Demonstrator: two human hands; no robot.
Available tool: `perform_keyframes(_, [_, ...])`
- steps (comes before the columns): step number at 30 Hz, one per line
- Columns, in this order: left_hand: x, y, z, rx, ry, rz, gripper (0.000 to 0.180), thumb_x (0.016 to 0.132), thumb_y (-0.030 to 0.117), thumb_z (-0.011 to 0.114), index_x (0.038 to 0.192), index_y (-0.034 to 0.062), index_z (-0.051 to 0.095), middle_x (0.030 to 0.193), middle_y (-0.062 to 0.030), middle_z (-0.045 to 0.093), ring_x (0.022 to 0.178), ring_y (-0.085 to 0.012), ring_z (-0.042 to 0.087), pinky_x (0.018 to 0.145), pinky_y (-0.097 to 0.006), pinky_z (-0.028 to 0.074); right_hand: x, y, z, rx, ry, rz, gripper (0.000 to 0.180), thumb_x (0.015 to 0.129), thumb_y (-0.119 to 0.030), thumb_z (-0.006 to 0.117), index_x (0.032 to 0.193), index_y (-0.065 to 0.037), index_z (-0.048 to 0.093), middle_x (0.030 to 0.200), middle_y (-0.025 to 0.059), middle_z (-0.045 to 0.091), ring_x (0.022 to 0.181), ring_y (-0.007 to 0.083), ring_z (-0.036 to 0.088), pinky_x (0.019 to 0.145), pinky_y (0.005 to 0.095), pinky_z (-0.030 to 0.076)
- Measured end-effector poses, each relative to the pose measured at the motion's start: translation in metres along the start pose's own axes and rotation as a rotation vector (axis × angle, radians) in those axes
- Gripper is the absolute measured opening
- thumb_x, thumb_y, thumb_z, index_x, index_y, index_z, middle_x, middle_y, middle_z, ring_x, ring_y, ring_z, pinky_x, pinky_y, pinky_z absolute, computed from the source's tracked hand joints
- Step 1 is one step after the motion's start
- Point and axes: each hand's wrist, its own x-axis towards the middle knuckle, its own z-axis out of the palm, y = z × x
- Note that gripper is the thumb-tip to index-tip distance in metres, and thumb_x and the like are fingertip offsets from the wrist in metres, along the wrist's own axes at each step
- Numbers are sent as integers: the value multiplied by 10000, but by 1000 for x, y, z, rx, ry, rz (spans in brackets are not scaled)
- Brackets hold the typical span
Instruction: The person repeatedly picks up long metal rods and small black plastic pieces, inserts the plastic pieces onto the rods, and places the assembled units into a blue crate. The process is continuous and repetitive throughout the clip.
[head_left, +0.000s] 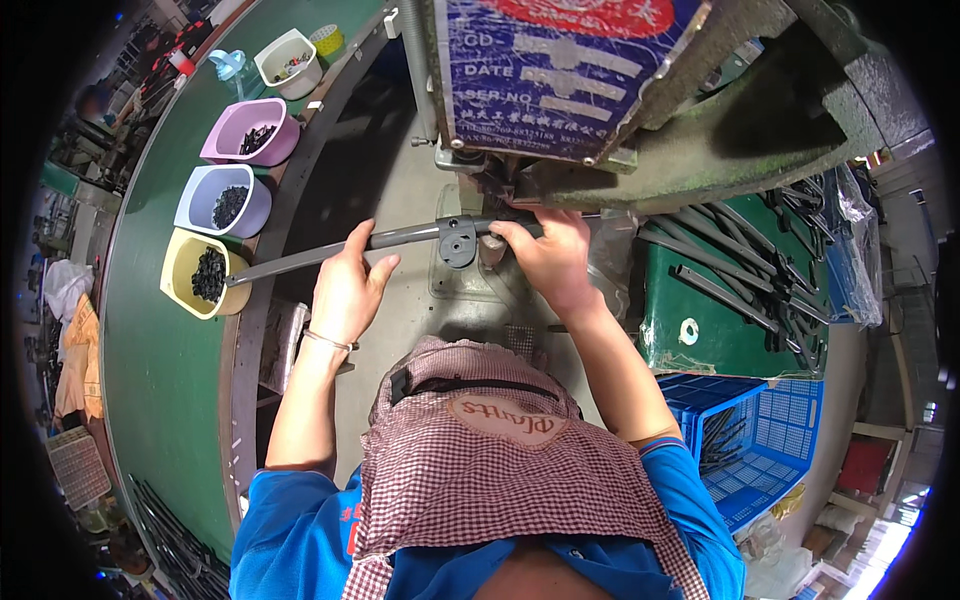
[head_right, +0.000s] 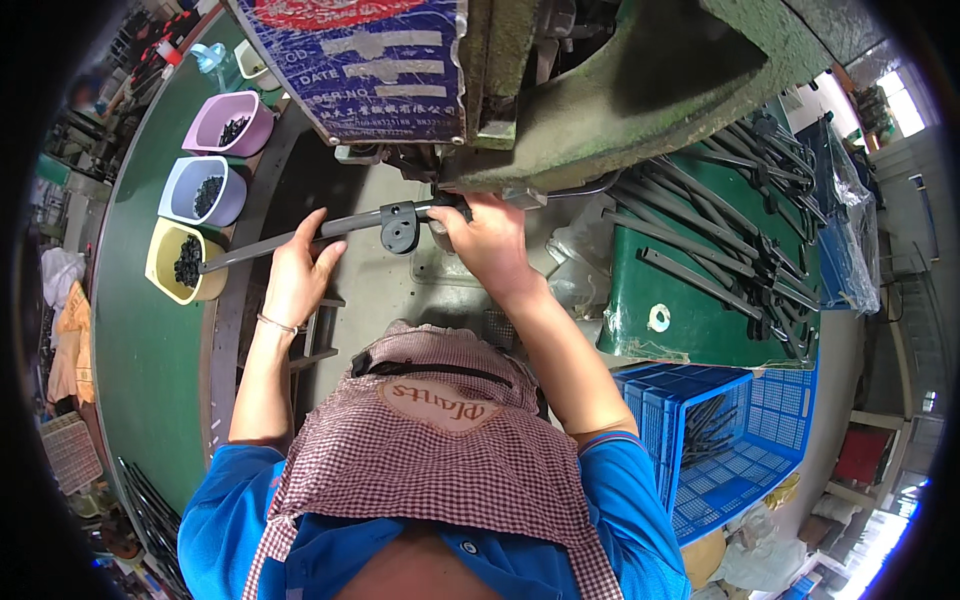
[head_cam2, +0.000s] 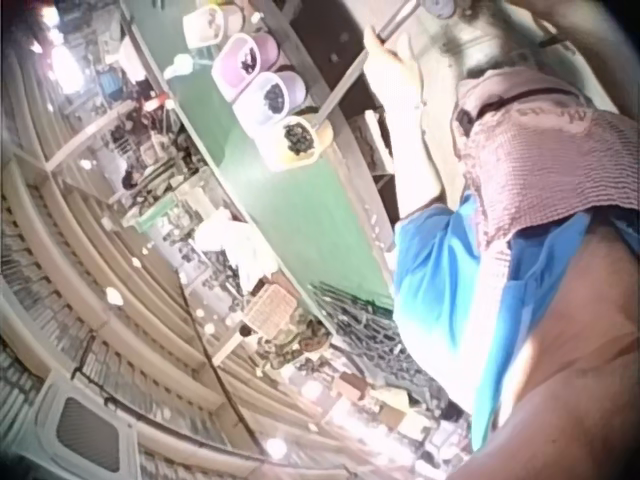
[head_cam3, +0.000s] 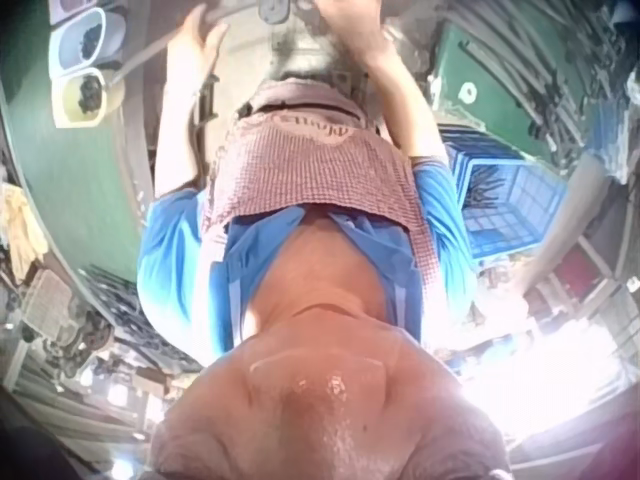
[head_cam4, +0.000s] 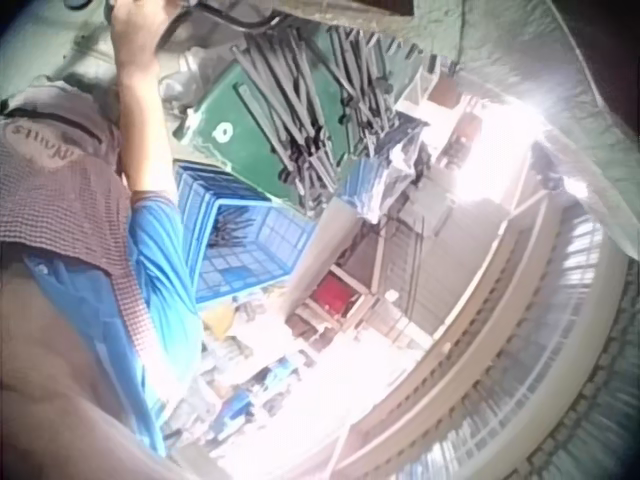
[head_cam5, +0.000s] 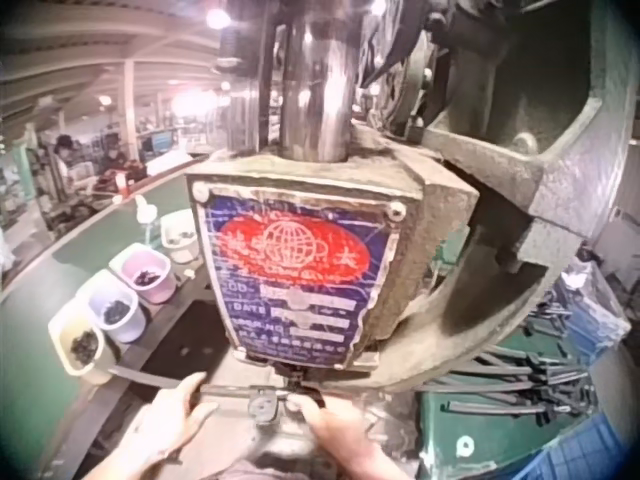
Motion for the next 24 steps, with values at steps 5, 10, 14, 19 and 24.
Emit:
perform_keyframes(5, [19,-26,2,-260,-57,-41,349,943,165,676,1230,-4,571,614,-62,579,517,-118,568,511,-291,453,2,19,7,-74,-160,-137,350,808,-176,769,1110,-25,681,1006,157,706,885,329,677,797,378,541])
perform_keyframes(10, [43,-29,-5,-349,-141,-32,251,946,121,659,1152,10,568,614,-36,559,519,-102,541,499,-283,426,20,-13,-17,94,-391,362,405,812,-205,761,1163,-26,668,1150,134,695,1040,317,652,896,385,510])
perform_keyframes(14, [58,-30,-10,-310,-210,16,222,962,126,643,1156,39,579,647,-4,541,560,-75,517,511,-258,430,3,7,0,35,-262,218,452,785,-270,779,1162,-43,679,1195,148,675,1155,321,595,979,425,453])
perform_keyframes(19, [64,-33,-9,-300,-233,68,194,956,126,644,1098,24,562,611,-42,560,527,-115,572,508,-292,444,-3,6,12,-252,-105,81,336,743,-195,818,1033,-50,734,1039,143,718,966,337,661,886,391,509])
perform_keyframes(24, [67,-33,-8,-309,-233,96,187,957,131,643,1090,25,567,617,-50,582,530,-117,589,516,-294,459,-4,4,6,-140,-191,238,398,758,-313,763,1092,-101,719,1066,129,702,1078,337,603,970,413,444])
